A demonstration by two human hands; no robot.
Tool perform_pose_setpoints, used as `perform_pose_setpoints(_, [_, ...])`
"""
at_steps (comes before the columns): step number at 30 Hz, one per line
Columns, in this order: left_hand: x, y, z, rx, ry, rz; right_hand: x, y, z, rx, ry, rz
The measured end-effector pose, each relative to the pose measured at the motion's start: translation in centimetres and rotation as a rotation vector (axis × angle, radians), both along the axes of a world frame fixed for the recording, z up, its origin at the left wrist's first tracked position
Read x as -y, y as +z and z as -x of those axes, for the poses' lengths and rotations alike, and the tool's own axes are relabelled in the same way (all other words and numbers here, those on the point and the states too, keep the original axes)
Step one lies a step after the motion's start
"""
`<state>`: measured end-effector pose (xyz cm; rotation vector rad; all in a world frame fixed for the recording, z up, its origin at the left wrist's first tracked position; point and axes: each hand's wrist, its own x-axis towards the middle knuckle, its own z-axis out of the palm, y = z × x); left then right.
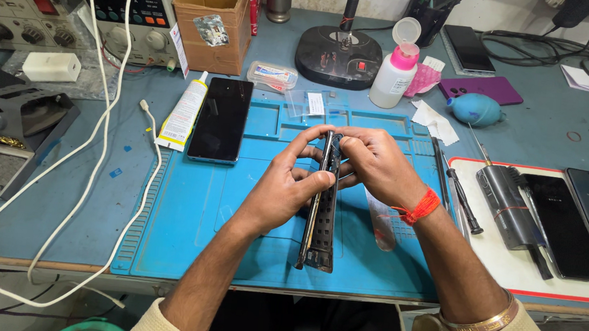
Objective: The person pries open the back cover of a smartphone using a pry tool, removes the back panel and battery, then brushes debris from the phone's interior and back cover. They then use a screwdriver to work on the exposed internal components on the work mat.
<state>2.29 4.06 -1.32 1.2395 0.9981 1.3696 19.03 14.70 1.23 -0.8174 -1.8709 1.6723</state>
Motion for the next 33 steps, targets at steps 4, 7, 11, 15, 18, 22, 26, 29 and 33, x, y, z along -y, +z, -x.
perform_pose_setpoints(4, [0.03,0.07,-0.02,-0.009,-0.003,0.003,-0.08,-0.07,-0.07,-0.024,0.015,0.024])
perform_pose_setpoints(7, [0.09,0.16,-0.02,-0.021,-0.003,-0.002,-0.13,-0.14,-0.13,-0.021,0.021,0.017])
perform_pose_setpoints(11, [0.14,0.27,-0.03,-0.023,-0.001,0.003,-0.17,-0.2,-0.16,-0.021,0.02,0.019])
perform_pose_setpoints(15, [0.17,0.36,-0.05,-0.019,-0.001,0.01,-0.17,-0.17,-0.15,-0.008,0.015,0.014])
perform_pose_setpoints(18, [0.17,0.39,-0.05,-0.021,-0.003,0.016,-0.13,-0.16,-0.16,-0.009,0.015,0.022])
perform_pose_setpoints(22, [0.16,0.42,-0.03,-0.017,-0.005,0.014,-0.12,-0.14,-0.14,-0.01,0.017,0.013])
perform_pose_setpoints(26, [0.18,0.41,-0.06,-0.008,-0.006,0.015,-0.12,-0.16,-0.13,-0.013,0.02,0.025])
perform_pose_setpoints(29, [0.17,0.41,-0.04,-0.01,-0.007,0.015,-0.13,-0.17,-0.12,0.001,0.012,0.013])
perform_pose_setpoints(33, [0.17,0.39,-0.02,-0.04,0.006,0.012,-0.12,-0.18,-0.14,-0.01,0.018,0.012])
